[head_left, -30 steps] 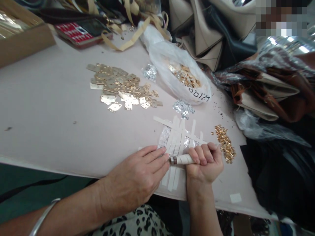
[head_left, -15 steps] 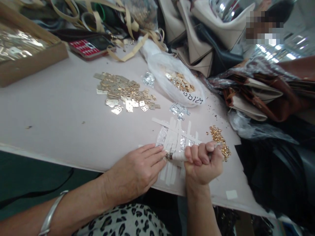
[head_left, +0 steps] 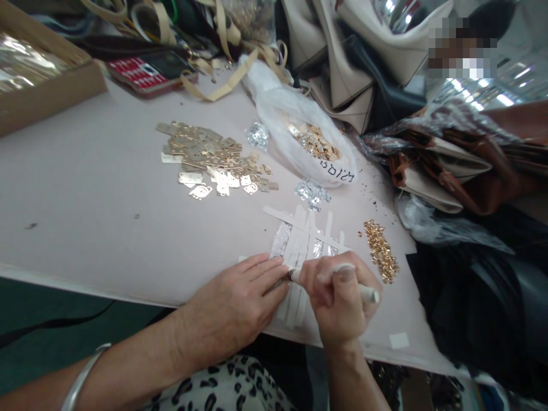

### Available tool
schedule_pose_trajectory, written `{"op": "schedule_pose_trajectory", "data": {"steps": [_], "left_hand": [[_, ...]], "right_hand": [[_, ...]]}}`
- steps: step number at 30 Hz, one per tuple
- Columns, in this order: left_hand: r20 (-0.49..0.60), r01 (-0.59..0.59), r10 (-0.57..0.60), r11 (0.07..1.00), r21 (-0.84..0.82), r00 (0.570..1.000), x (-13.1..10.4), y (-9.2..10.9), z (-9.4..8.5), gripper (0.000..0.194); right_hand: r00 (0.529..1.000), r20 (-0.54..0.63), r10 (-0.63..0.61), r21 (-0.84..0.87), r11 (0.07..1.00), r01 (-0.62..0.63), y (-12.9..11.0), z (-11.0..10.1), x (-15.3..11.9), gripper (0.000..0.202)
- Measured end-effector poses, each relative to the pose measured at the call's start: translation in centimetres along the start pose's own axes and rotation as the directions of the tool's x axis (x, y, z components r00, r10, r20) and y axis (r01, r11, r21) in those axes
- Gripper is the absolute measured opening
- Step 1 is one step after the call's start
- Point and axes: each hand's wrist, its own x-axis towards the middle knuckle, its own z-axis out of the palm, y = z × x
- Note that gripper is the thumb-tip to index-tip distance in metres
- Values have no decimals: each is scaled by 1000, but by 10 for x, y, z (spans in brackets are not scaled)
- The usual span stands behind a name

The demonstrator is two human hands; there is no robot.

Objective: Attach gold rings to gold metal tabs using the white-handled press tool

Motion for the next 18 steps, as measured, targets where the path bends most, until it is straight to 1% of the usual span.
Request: {"op": "schedule_pose_trajectory", "data": {"steps": [2, 3, 6, 7, 10, 12, 15, 18], "left_hand": [[14, 9, -9, 1000, -3, 1000, -1, 0, 0, 25], [23, 11, -11, 1000, -4, 1000, -2, 0, 0, 24], [44, 25, -24, 1000, -11, 999, -3, 0, 0, 18], [40, 32, -32, 999, -16, 999, -2, 0, -1, 16], [13, 35, -35, 999, -39, 999, 1, 2, -5, 16], [9, 36, -36, 998, -50, 999, 3, 2, -7, 19], [34, 28, -28, 1000, -11, 999, 8, -1, -8, 23], [125, -30, 26, 999, 31, 992, 17, -9, -6, 27]], "right_hand": [[999, -37, -2, 117, 993, 6, -5, -6, 7, 33], [998, -60, -25, 155, 987, 34, -8, -8, 10, 33], [986, -116, -123, 169, 975, 141, -13, -11, 8, 28], [985, -115, -129, 167, 975, 147, -11, -9, 6, 28], [997, -76, -15, 140, 990, 26, 0, -1, 0, 30], [999, -45, 27, 148, 989, -20, 5, 1, 1, 34], [997, -77, -4, 198, 980, 19, 2, -7, 7, 35], [992, -122, -27, 199, 979, 51, -7, -18, 6, 35]]}}
